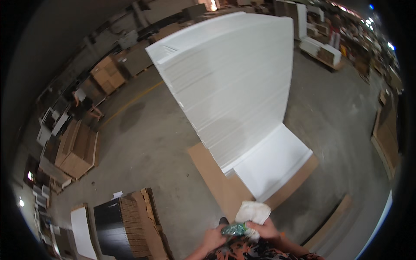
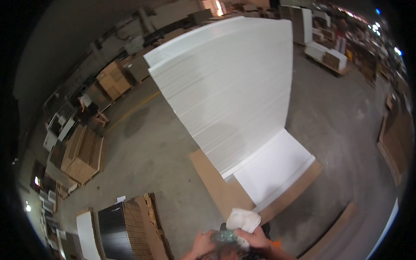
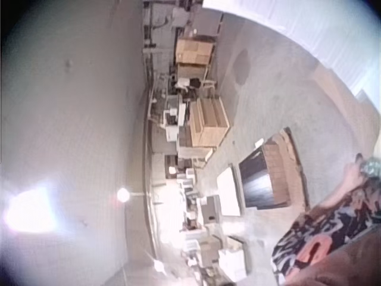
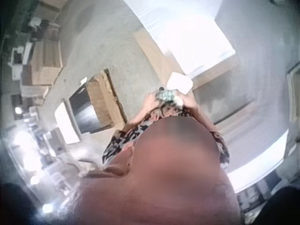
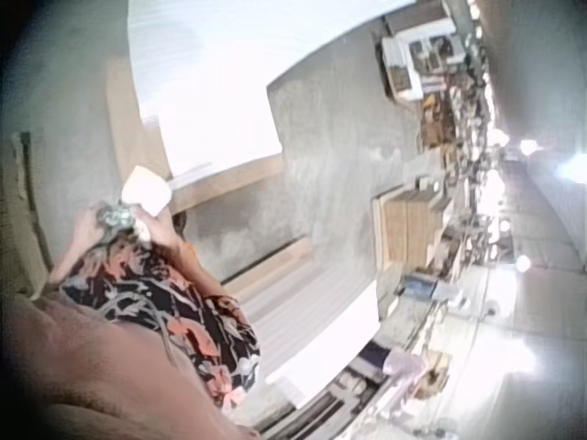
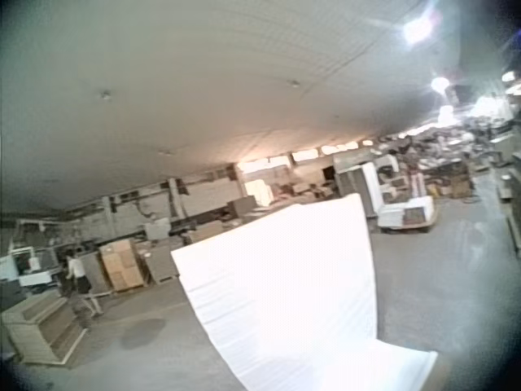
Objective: The person pours liquid from a bottle onto a cloth and wipes the edges and surfaces of several white furniture panels stacked on a pallet.
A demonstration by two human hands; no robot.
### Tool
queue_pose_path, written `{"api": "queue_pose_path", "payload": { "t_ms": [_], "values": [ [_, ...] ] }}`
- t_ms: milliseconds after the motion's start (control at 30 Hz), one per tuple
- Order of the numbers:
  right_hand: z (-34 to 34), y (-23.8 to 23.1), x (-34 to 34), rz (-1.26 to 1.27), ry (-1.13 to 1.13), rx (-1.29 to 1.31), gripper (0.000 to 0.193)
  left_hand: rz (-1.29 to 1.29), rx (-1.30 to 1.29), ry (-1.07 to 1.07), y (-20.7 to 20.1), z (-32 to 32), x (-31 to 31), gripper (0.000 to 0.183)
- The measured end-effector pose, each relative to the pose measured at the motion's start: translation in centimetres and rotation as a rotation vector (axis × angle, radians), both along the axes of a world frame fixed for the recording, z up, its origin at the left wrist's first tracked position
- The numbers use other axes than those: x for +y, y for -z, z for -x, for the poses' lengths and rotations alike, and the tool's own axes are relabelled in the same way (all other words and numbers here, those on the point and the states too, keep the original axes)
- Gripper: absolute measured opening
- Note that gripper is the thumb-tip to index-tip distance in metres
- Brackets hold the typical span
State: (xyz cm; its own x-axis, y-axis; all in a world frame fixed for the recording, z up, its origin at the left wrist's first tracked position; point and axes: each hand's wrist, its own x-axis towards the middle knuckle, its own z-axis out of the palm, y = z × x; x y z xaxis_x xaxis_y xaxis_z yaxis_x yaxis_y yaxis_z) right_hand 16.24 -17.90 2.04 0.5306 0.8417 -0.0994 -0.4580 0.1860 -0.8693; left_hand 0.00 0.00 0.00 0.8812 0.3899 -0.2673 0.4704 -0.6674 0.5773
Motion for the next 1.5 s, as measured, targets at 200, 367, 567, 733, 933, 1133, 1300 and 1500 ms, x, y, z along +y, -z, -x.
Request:
{"api": "queue_pose_path", "payload": {
  "t_ms": [200, 367, 567, 733, 933, 1133, 1300, 1500],
  "values": [
    [0.2, 1.2, 3.1, 0.198, -0.344, 0.089, 0.049, 0.22, 0.188, -0.437, -4.1, 3.0, -2.7, 0.051],
    [3.9, 2.1, 10.1, 0.175, -0.461, -0.075, 0.053, 0.293, -0.006, -0.553, -4.8, 7.3, 0.7, 0.047],
    [11.8, 5.7, 20.4, 0.305, -0.507, -0.286, 0.049, 0.253, -0.043, -0.57, -1.2, 16.8, 10.0, 0.045],
    [19.7, -5.3, 29.7, 0.444, -0.581, -0.14, 0.056, 0.14, 0.011, -0.669, 3.0, 27.2, 17.5, 0.044],
    [21.6, -8.6, 36.8, 0.577, -0.654, -0.134, 0.063, -0.116, -0.066, -0.637, 3.0, 31.7, 25.0, 0.041],
    [19.6, -9.7, 42.6, 0.454, -0.449, 0.25, 0.051, -0.328, -0.148, -0.639, -0.2, 28.5, 31.8, 0.042],
    [16.1, -1.5, 47.7, 0.229, -0.309, 0.392, 0.049, -0.4, -0.02, -0.431, -5.5, 21.5, 39.2, 0.044],
    [8.4, -0.6, 51.0, -0.041, -0.023, 0.39, 0.042, -0.564, 0.082, -0.19, -10.5, 9.5, 46.0, 0.043]
  ]
}}
